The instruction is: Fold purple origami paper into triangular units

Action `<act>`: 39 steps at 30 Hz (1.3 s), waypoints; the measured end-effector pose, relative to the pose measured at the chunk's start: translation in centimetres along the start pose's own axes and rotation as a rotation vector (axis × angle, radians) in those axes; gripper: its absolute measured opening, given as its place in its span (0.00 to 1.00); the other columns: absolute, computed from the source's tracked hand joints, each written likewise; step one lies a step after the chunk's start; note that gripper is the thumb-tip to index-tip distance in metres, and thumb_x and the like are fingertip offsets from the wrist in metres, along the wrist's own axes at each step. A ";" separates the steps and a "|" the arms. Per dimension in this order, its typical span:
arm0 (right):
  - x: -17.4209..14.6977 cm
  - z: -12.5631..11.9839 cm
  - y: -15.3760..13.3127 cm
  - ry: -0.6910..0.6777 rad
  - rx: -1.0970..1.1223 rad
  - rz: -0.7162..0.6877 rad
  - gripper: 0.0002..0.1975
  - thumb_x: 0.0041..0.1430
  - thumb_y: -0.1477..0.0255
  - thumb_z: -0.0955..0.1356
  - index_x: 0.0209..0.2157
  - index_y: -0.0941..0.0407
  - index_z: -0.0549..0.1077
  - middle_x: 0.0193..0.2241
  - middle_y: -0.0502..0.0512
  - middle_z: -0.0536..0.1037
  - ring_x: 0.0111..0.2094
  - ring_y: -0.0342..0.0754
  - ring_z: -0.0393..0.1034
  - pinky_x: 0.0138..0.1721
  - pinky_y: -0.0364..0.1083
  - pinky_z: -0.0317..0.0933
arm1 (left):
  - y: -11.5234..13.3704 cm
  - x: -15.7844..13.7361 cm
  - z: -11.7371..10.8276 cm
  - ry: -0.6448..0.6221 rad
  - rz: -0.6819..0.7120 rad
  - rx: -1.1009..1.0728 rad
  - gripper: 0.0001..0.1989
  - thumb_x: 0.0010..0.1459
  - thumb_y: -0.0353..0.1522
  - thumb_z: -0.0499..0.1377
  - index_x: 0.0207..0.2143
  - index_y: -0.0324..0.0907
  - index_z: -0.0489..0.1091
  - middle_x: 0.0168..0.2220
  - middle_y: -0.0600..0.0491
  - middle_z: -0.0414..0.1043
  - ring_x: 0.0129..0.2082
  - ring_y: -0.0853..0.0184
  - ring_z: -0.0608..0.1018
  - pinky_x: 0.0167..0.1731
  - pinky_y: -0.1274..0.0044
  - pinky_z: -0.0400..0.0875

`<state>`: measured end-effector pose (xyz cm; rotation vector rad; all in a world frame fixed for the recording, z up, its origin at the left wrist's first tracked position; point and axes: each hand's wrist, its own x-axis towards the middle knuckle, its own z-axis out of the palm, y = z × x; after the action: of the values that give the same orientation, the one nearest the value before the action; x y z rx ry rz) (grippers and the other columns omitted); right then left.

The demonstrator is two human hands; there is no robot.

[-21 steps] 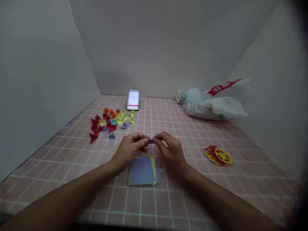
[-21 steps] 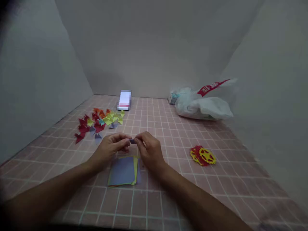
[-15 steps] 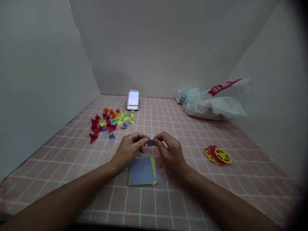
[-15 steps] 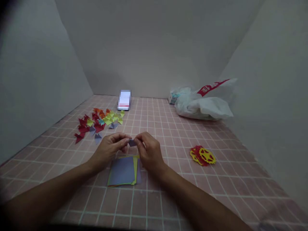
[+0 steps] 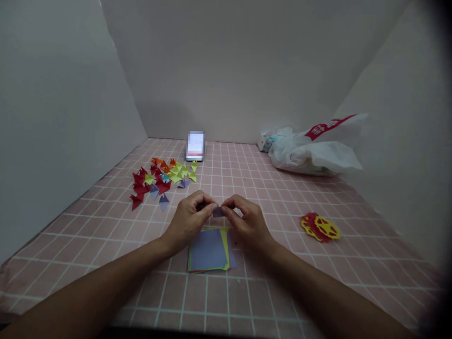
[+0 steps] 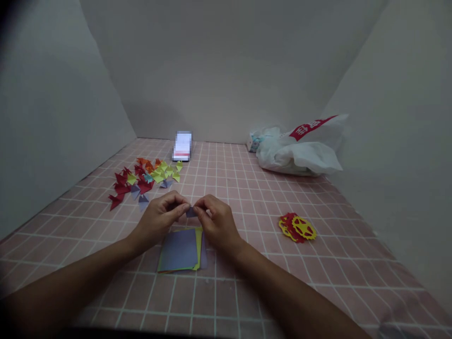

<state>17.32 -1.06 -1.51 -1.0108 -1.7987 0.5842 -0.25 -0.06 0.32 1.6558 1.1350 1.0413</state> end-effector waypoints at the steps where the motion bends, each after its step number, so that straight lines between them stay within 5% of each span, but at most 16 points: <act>1: 0.0 0.0 -0.1 0.003 0.003 0.008 0.07 0.62 0.76 0.67 0.29 0.56 0.69 0.26 0.50 0.72 0.29 0.45 0.67 0.32 0.44 0.58 | 0.0 0.0 0.0 0.003 0.009 0.003 0.06 0.57 0.34 0.60 0.29 0.40 0.72 0.27 0.56 0.68 0.27 0.70 0.69 0.30 0.76 0.63; 12: -0.3 0.2 -0.7 0.041 -0.022 -0.010 0.07 0.62 0.76 0.66 0.28 0.56 0.67 0.25 0.49 0.71 0.27 0.45 0.67 0.30 0.44 0.58 | -0.6 0.4 -0.2 -0.044 -0.029 -0.184 0.10 0.55 0.37 0.63 0.28 0.40 0.73 0.27 0.55 0.70 0.30 0.68 0.71 0.34 0.75 0.64; 18: -0.4 0.1 -0.7 0.130 -0.045 -0.028 0.08 0.63 0.75 0.65 0.28 0.56 0.67 0.25 0.50 0.70 0.27 0.45 0.66 0.30 0.45 0.57 | -0.8 0.5 -0.1 -0.079 -0.053 -0.287 0.11 0.59 0.38 0.61 0.37 0.41 0.76 0.36 0.52 0.76 0.38 0.66 0.76 0.43 0.74 0.67; 21: -0.5 0.2 -0.7 0.162 -0.041 -0.029 0.07 0.63 0.75 0.65 0.29 0.56 0.68 0.25 0.50 0.71 0.28 0.45 0.66 0.31 0.45 0.58 | -1.2 0.5 0.2 -0.075 -0.102 -0.364 0.09 0.52 0.36 0.67 0.33 0.40 0.75 0.32 0.55 0.75 0.35 0.67 0.76 0.39 0.75 0.68; 28: -0.5 0.4 -0.7 0.073 0.033 0.002 0.07 0.62 0.74 0.67 0.28 0.55 0.69 0.26 0.50 0.73 0.28 0.45 0.68 0.32 0.45 0.60 | -1.2 0.4 0.3 -0.043 -0.073 -0.401 0.07 0.54 0.35 0.65 0.31 0.40 0.75 0.31 0.55 0.75 0.34 0.69 0.75 0.40 0.75 0.69; 39: 0.0 0.2 -0.4 0.008 0.239 0.152 0.05 0.60 0.72 0.67 0.29 0.56 0.69 0.26 0.49 0.70 0.29 0.44 0.66 0.32 0.44 0.60 | -0.6 0.6 -0.3 -0.233 -0.129 -0.348 0.09 0.53 0.37 0.64 0.30 0.40 0.74 0.28 0.55 0.72 0.29 0.70 0.72 0.32 0.78 0.67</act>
<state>17.03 -1.24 -1.30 -0.9870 -1.6088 0.8659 -0.50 0.73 -0.06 1.3680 0.8412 0.8802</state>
